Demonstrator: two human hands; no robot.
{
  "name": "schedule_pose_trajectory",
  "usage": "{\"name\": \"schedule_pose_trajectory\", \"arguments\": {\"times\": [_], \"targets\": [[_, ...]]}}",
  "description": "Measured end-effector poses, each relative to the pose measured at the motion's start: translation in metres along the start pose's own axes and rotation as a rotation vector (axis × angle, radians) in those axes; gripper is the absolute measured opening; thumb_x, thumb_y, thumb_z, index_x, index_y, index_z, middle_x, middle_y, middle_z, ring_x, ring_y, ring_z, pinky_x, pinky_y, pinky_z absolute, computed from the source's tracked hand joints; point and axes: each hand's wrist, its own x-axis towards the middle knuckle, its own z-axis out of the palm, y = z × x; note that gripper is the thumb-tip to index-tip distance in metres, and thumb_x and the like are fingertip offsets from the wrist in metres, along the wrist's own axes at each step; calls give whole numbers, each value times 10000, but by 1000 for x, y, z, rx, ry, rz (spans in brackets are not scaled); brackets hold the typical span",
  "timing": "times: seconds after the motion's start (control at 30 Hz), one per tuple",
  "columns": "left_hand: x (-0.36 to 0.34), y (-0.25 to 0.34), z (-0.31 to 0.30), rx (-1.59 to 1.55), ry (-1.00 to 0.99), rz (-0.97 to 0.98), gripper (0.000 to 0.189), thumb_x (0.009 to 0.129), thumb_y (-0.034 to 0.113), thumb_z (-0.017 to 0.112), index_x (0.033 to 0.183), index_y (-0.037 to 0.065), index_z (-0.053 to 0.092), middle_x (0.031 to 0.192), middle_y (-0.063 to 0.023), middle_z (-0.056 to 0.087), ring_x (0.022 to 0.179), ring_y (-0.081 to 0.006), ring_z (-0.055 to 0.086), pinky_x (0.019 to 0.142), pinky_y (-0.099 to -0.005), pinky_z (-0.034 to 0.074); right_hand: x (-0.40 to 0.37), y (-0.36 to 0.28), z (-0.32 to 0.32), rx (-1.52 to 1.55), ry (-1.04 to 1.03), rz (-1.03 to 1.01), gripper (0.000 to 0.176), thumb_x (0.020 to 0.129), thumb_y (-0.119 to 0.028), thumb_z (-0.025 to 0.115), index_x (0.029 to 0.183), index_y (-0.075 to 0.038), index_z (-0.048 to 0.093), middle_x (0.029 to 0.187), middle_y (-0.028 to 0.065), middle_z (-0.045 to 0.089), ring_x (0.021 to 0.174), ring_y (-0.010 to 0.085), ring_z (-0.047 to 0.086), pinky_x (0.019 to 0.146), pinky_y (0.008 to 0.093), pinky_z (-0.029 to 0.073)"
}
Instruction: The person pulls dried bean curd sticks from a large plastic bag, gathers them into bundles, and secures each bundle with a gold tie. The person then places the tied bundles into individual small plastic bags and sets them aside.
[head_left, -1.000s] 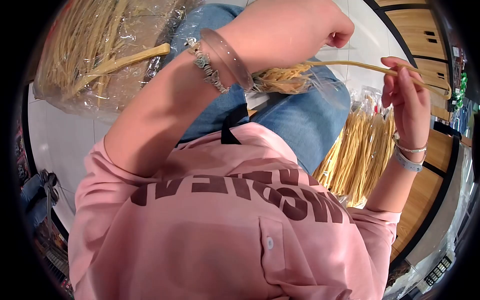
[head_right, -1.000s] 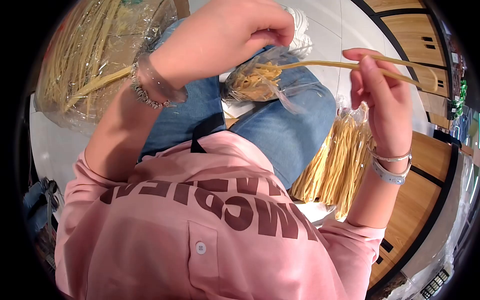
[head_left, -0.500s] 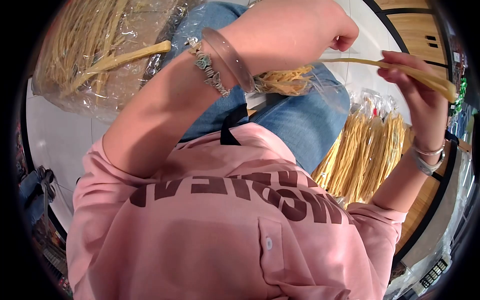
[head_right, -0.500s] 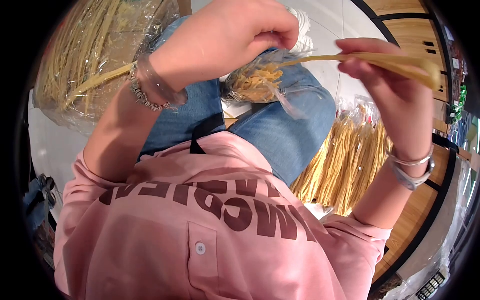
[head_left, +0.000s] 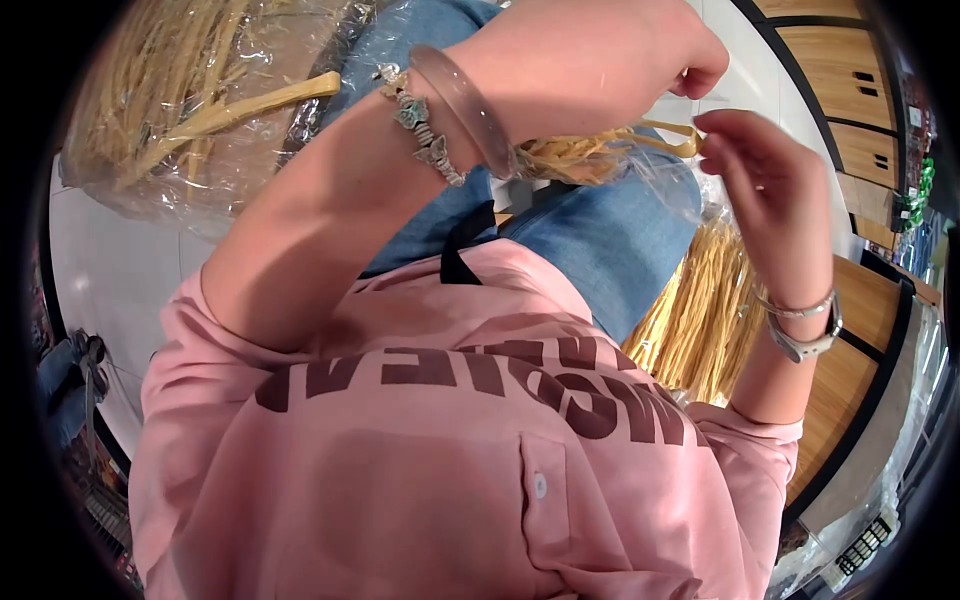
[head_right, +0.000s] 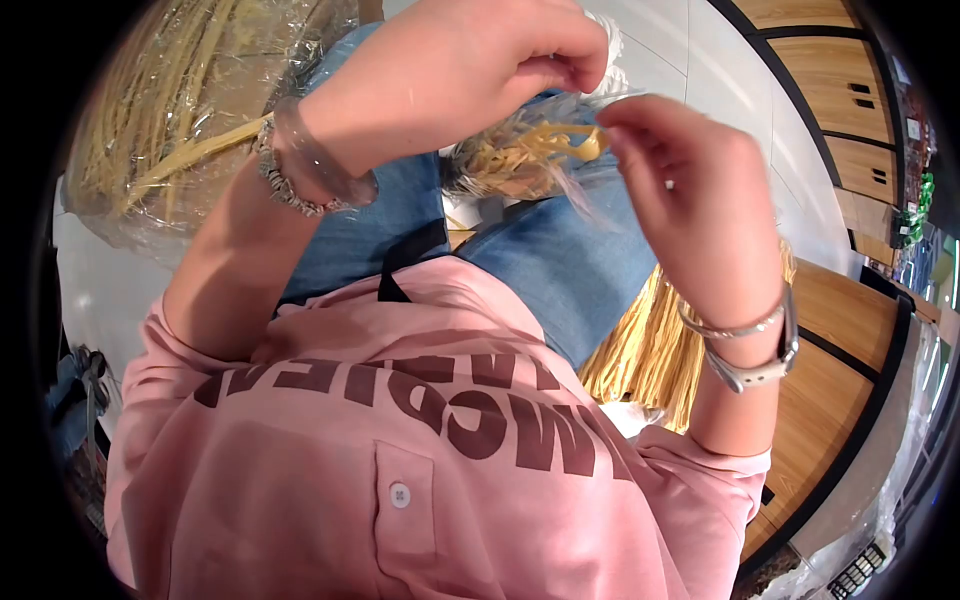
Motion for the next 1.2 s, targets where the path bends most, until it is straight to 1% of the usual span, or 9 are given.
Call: {"name": "schedule_pose_trajectory", "arguments": {"times": [0.17,0.33,0.47,0.6,0.8,0.9,1.0,1.1,1.2], "targets": [[-2,1,1,-18,48,81,103,758,96,511,756,16,575,759,-157,576,768,-338,565,668,-401,446,-8,-12,4,109,-67,69,186,820,-82,640,964,31,607,691,119,638,633,140,640,582,237,486],[-2,8,-4,22,10,49,98,742,85,506,742,15,576,755,-158,579,769,-337,567,671,-392,452,3,-1,12,-98,33,-32,143,773,-17,608,911,15,622,688,182,614,626,287,629,568,316,487],[-2,5,2,3,20,29,101,737,83,503,719,14,575,751,-164,580,761,-337,571,666,-384,457,12,11,28,-197,-82,-1,110,756,-57,600,833,20,616,719,203,609,690,352,604,631,389,484],[0,1,8,49,37,10,103,733,84,509,708,11,577,749,-167,583,756,-333,576,661,-374,461,24,32,45,-344,-169,-16,108,763,-83,597,773,21,622,695,219,590,658,375,577,621,424,467],[-2,4,5,-58,33,2,97,716,83,522,723,8,584,756,-169,589,769,-332,581,678,-367,464,26,29,48,-302,-233,-35,125,771,-85,571,759,29,623,731,212,599,699,365,586,634,429,462],[0,-2,10,-50,42,47,94,711,83,527,724,9,583,758,-169,590,770,-328,582,680,-365,464,39,56,60,-490,-300,-374,121,762,-84,566,771,19,628,757,201,611,726,346,601,639,417,471],[-2,3,4,-16,44,63,91,709,82,528,723,10,583,760,-169,591,770,-326,583,675,-366,463,39,67,70,-609,-433,-191,226,703,56,538,908,9,623,918,180,614,852,305,593,717,342,472],[1,1,4,-50,3,8,93,709,82,529,725,9,583,760,-170,589,767,-325,583,671,-369,461,30,66,64,-526,-228,-310,95,753,-73,561,754,12,604,743,190,615,723,329,612,641,398,485],[0,1,4,-125,-2,-52,91,707,81,530,725,9,582,753,-170,585,760,-326,580,665,-373,460,33,69,65,-460,-201,-261,91,747,-71,564,761,6,611,748,191,616,711,330,613,629,399,486]]}}
